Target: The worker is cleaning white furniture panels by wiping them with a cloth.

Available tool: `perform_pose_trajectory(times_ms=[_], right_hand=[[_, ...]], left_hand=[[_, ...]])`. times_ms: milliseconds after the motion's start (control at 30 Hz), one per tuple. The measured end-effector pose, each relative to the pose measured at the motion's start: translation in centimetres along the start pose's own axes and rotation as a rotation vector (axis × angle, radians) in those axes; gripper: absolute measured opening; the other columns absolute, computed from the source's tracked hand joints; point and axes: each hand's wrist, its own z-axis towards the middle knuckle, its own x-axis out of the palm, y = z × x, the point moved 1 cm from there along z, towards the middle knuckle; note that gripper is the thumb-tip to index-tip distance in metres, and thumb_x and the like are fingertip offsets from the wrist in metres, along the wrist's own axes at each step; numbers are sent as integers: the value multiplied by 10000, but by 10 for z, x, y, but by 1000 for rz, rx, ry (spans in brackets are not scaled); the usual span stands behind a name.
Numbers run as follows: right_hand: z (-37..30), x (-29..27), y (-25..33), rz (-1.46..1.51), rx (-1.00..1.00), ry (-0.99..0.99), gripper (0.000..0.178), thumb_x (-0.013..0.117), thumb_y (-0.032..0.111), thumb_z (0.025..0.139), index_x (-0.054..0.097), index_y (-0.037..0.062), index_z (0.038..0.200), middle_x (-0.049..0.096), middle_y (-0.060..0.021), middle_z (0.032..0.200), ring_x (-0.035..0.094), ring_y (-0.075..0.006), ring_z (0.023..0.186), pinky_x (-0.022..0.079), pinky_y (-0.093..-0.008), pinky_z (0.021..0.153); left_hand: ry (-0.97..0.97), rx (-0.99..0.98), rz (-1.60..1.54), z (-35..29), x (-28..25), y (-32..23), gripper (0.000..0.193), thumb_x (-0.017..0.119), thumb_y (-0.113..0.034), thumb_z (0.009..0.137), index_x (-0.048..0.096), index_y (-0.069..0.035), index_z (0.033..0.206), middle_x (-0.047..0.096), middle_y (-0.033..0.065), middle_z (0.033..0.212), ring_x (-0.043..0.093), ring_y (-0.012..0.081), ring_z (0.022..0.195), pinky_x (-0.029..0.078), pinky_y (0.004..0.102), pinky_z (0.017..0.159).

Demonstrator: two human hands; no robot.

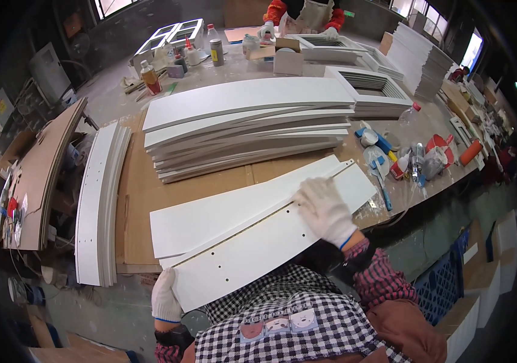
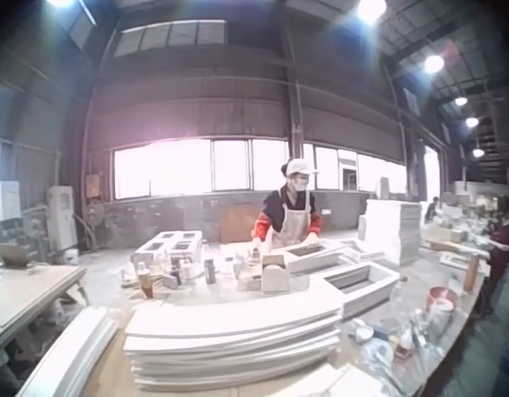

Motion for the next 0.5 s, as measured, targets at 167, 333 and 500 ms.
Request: perform_pose_trajectory(times_ms=[167,333,500], right_hand=[[-35,-8,-143,-356,340,-200,214,465,243,926,562,86,1035,513,-144,1004,492,-345,1007,377,-457,912],[-9,26,-78,-516,47,-13,319,495,306,924,552,49,1105,498,-151,1074,467,-339,1042,339,-505,959],[32,42,102,78,-319,198,342,554,293,920,576,35,1142,548,-164,1177,472,-369,1171,326,-545,1058]], left_hand=[[24,51,-28,2,-8,8,399,479,-241,1012,487,41,1295,612,167,1208,632,272,1083,544,415,916],[32,49,-223,-11,1,22,494,464,-397,1019,467,-46,1367,567,114,1316,593,270,1151,517,419,950],[56,34,-383,-7,-8,19,598,374,-508,1016,429,-60,1408,537,145,1361,564,299,1194,470,443,1007]])
